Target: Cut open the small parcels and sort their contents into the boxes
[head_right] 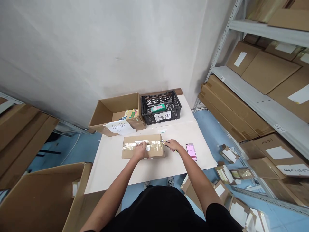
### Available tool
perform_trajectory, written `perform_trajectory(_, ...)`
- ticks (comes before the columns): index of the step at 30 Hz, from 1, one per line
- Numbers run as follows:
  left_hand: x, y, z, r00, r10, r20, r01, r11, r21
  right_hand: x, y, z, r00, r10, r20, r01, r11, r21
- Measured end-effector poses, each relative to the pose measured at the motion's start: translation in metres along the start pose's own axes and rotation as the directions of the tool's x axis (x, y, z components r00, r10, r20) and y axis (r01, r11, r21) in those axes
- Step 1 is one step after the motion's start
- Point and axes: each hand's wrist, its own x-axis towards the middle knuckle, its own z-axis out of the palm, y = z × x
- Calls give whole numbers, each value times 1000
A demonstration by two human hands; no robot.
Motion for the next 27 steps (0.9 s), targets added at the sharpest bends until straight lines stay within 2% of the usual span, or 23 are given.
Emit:
perform_trajectory(6, -1, 2, -5, 1000, 1, 6, -1, 1000, 17, -5, -2, -2, 1000, 10, 7, -8, 976, -219)
perform_trajectory(12, 2, 3, -2, 1000, 8, -11, -8, 999, -38, -30, 12, 9, 998, 7, 55, 4, 978, -208)
perform_trajectory(14, 3, 3, 1, 1000, 21, -8, -21, 999, -35, -37, 19, 13, 1000, 23, -14, -25, 992, -125)
perform_trajectory(17, 3, -1, 0, 998, 52, -22, -53, 997, -58, -44, 25, 29, 971, 63, -232, -59, 998, 23)
perform_trajectory(20, 5, -21, -9, 992, 107, -62, -115, 981, -156, -42, 18, 60, 902, 144, -407, -108, 988, 111)
perform_trajectory(22, 10, -45, -20, 987, 120, -109, -138, 974, -178, -35, 7, 85, 869, 179, -461, -134, 983, 129)
perform_trajectory(25, 18, -85, -33, 993, 54, -110, -65, 993, -103, -20, -11, 115, 841, 234, -487, -179, 971, 157)
perform_trajectory(27, 21, -105, -34, 996, 2, -86, -7, 998, -58, -10, -18, 124, 820, 285, -497, -210, 957, 202)
